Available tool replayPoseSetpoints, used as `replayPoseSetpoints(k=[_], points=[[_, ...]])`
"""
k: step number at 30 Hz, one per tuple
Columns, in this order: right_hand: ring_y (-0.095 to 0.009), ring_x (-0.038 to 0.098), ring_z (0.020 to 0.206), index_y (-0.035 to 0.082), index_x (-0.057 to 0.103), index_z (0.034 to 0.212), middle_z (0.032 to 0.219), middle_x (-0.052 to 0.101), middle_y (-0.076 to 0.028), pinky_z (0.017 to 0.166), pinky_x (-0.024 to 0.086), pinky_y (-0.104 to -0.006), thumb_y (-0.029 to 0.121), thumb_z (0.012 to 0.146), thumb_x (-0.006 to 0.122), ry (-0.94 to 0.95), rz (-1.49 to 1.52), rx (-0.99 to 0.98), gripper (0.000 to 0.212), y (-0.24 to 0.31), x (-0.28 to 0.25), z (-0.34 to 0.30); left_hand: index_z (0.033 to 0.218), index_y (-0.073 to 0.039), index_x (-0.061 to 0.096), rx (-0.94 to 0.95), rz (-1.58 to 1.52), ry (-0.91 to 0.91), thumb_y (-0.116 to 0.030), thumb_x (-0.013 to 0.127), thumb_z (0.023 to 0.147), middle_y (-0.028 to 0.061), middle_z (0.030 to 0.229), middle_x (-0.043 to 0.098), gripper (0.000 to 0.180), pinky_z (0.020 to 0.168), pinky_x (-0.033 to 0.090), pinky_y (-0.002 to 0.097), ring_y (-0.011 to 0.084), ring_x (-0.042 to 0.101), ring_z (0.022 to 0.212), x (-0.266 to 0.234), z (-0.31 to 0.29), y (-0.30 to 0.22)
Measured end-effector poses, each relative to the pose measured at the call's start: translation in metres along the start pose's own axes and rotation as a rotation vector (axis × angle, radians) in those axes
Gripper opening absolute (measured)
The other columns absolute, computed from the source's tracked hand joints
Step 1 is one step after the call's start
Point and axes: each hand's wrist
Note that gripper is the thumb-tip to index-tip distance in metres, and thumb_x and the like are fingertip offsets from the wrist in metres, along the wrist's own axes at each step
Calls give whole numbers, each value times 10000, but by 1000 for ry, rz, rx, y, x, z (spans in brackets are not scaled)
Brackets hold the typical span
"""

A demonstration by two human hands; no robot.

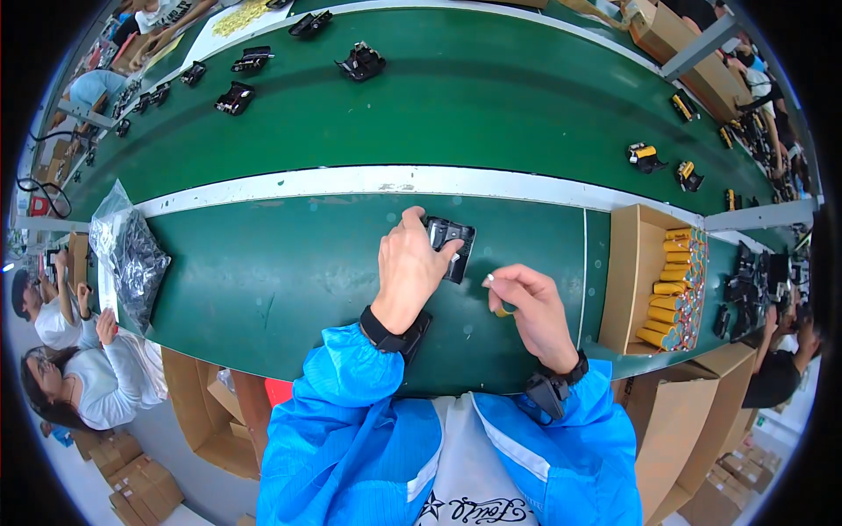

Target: Manually assembling small electronic component housings on a conveyor production line.

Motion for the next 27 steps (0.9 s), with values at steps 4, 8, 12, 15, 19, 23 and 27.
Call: replayPoseSetpoints(k=[4,8,12,15,19,23,27], points=[[-100,572,683,-16,678,986,765,663,-36,643,443,-236,96,948,622,-17,-177,-24,131,-4,10,24,1256,93,523,139,19,0,-179,840,721,211,970,631,679,777,489,471,378,614,883,6,-9,3],[-103,572,625,-9,681,981,730,675,-47,613,449,-214,116,929,659,-136,-486,-283,137,-23,12,42,1404,44,433,296,-12,57,-148,815,737,202,1083,577,792,833,465,452,381,562,967,8,-21,7],[-170,600,689,19,695,949,737,658,-66,687,483,-269,86,877,686,-179,-746,-400,98,-14,21,40,1481,32,336,264,-108,311,-118,768,779,205,1144,513,838,879,431,444,382,501,1028,-8,-18,16],[-260,594,854,45,707,909,889,645,-104,794,487,-351,53,821,698,-76,-1014,-669,89,-14,25,40,1473,74,321,281,17,455,-83,708,819,220,1125,507,776,906,417,441,382,489,1038,-19,-15,12],[-321,540,999,51,707,894,1067,596,-126,867,460,-418,37,802,694,-182,-1072,-704,94,-24,29,45,1436,130,324,304,-13,361,-67,681,830,229,1114,507,730,903,426,443,388,494,1017,-13,-20,18],[-329,526,1036,40,702,901,1169,552,-149,874,460,-414,50,809,700,-124,-952,-594,93,-32,27,52,1402,157,342,296,-22,378,-53,646,837,257,1159,500,675,952,431,454,412,484,1067,-17,-17,16],[-321,532,1037,35,701,902,1165,554,-148,882,461,-408,48,812,699,-116,-913,-569,90,-38,32,53,1390,157,359,300,-21,344,-58,649,836,259,1162,500,661,944,438,446,404,493,1055,-15,-18,22]])
Point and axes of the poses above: each hand's wrist, its own z-axis towards the middle knuckle, its own x-axis out of the palm, y = z × x
